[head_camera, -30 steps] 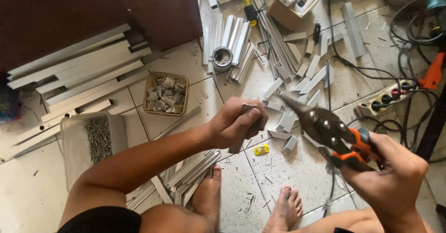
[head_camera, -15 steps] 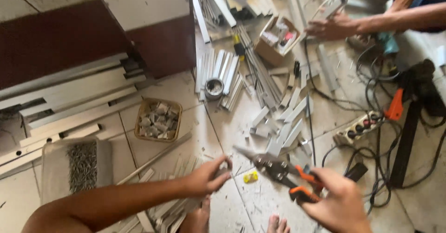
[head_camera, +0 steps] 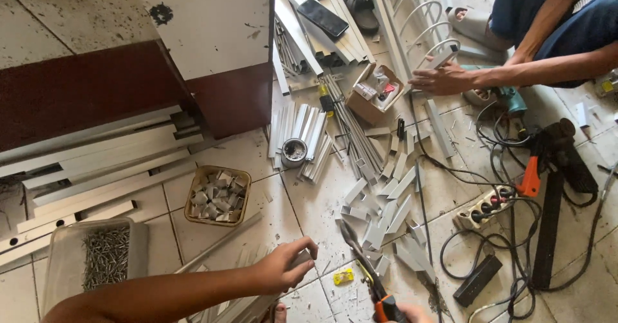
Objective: Cutting aluminum or metal strips to specific lengths using hand-held tin snips.
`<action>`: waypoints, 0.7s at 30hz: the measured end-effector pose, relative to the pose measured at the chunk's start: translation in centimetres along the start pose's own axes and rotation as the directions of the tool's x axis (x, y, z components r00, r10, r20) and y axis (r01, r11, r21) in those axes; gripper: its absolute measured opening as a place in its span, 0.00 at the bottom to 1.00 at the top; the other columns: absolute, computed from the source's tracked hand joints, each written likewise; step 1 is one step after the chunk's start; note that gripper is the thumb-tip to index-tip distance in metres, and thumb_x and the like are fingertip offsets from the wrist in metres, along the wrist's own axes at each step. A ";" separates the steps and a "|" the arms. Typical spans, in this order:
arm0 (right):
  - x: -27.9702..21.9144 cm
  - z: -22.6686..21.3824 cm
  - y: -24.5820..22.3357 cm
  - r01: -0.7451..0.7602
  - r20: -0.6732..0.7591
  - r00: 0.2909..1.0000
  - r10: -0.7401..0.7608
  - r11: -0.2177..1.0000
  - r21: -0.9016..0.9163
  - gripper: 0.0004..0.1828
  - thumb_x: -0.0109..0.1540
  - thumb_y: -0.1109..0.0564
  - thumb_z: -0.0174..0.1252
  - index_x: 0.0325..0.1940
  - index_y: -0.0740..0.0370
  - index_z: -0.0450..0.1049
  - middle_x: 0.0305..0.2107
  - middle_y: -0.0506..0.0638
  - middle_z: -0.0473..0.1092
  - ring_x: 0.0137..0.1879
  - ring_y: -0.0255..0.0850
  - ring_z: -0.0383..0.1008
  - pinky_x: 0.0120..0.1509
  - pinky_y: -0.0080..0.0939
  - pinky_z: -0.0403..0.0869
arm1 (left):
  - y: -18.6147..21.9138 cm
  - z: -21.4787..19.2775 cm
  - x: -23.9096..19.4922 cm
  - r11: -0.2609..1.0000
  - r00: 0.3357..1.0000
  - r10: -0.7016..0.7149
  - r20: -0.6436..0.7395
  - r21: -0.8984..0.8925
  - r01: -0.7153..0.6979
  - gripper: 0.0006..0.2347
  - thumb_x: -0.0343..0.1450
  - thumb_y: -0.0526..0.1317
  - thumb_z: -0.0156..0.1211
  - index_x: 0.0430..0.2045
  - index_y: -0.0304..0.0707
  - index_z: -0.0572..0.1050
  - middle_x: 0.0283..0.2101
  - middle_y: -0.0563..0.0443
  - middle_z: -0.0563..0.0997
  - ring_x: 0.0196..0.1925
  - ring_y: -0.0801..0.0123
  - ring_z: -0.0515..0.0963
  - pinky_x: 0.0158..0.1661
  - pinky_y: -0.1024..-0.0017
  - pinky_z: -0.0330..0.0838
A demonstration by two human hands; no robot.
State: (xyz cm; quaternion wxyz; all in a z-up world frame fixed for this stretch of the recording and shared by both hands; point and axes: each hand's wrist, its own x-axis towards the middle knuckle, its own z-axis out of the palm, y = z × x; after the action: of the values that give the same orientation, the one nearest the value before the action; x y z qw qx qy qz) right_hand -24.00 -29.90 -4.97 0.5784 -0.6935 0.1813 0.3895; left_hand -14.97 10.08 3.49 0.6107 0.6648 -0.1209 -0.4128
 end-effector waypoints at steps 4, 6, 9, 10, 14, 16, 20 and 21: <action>0.5 0.2 0.3 -0.173 -0.032 0.983 0.183 0.962 0.212 0.23 0.48 0.61 0.79 0.46 0.70 0.85 0.35 0.54 0.78 0.43 0.43 0.78 0.55 0.38 0.70 | -0.6 0.4 0.2 0.999 1.000 0.018 -0.019 -0.034 -0.019 0.02 0.79 0.36 0.51 0.42 0.40 0.68 0.21 0.58 0.68 0.20 0.75 0.65 0.20 0.78 0.63; 0.6 0.9 -0.2 -0.235 -0.035 0.966 0.258 0.922 0.307 0.23 0.50 0.62 0.77 0.48 0.70 0.83 0.34 0.55 0.76 0.41 0.44 0.76 0.53 0.39 0.69 | -1.0 0.5 0.2 0.998 0.999 0.045 -0.022 -0.032 -0.046 0.03 0.79 0.35 0.51 0.43 0.40 0.68 0.20 0.58 0.68 0.20 0.75 0.65 0.20 0.78 0.62; 0.3 1.8 -1.0 -0.345 -0.021 0.914 0.406 0.801 0.490 0.23 0.53 0.62 0.72 0.51 0.70 0.79 0.33 0.57 0.72 0.38 0.47 0.74 0.49 0.41 0.68 | -1.0 0.7 0.2 0.999 0.999 -0.035 -0.018 -0.014 0.035 0.01 0.79 0.35 0.53 0.41 0.40 0.70 0.22 0.57 0.69 0.20 0.76 0.66 0.20 0.80 0.64; 0.1 2.1 -1.2 -0.393 0.003 0.879 0.476 0.722 0.570 0.23 0.55 0.63 0.70 0.53 0.71 0.77 0.32 0.57 0.70 0.37 0.48 0.72 0.47 0.42 0.67 | -1.1 0.7 0.3 0.998 0.999 -0.048 -0.021 -0.027 0.048 0.01 0.79 0.36 0.52 0.41 0.41 0.70 0.20 0.58 0.68 0.20 0.76 0.64 0.20 0.79 0.61; -0.6 3.5 -3.0 -0.493 0.129 0.755 0.643 0.426 0.759 0.22 0.60 0.64 0.64 0.58 0.72 0.72 0.30 0.60 0.64 0.33 0.53 0.69 0.41 0.45 0.66 | -1.3 0.8 0.6 0.998 0.997 -0.063 -0.035 -0.015 0.062 0.01 0.79 0.36 0.52 0.40 0.41 0.69 0.20 0.58 0.67 0.19 0.76 0.62 0.20 0.79 0.59; -1.8 3.8 -5.0 -0.484 0.085 0.743 0.664 0.445 0.754 0.23 0.60 0.63 0.65 0.58 0.73 0.74 0.33 0.62 0.65 0.33 0.54 0.69 0.41 0.45 0.65 | -0.9 0.9 0.8 0.997 0.997 -0.076 -0.028 -0.022 0.076 0.01 0.79 0.36 0.52 0.40 0.40 0.69 0.21 0.57 0.68 0.19 0.76 0.63 0.18 0.79 0.60; -2.1 3.4 -5.5 -0.538 0.076 0.700 0.710 0.454 0.711 0.26 0.57 0.56 0.68 0.54 0.76 0.75 0.35 0.63 0.66 0.32 0.53 0.68 0.38 0.43 0.62 | -0.2 1.0 1.0 0.994 0.993 -0.112 -0.024 -0.018 0.111 0.02 0.80 0.36 0.51 0.40 0.39 0.69 0.21 0.55 0.68 0.18 0.75 0.63 0.17 0.81 0.63; -2.5 3.6 -6.1 -0.538 0.077 0.699 0.711 0.451 0.712 0.26 0.57 0.56 0.68 0.54 0.76 0.75 0.35 0.63 0.66 0.32 0.53 0.68 0.38 0.43 0.62 | -0.1 1.0 1.1 0.993 0.993 -0.113 -0.022 -0.019 0.113 0.02 0.80 0.36 0.51 0.40 0.39 0.69 0.21 0.55 0.68 0.18 0.75 0.63 0.17 0.81 0.63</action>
State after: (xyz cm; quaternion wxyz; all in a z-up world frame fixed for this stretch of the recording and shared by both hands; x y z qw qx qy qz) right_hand -22.48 -25.40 0.89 0.5797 -0.3493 0.6216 0.3944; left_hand -15.04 8.61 3.00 0.5935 0.6699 -0.0726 -0.4400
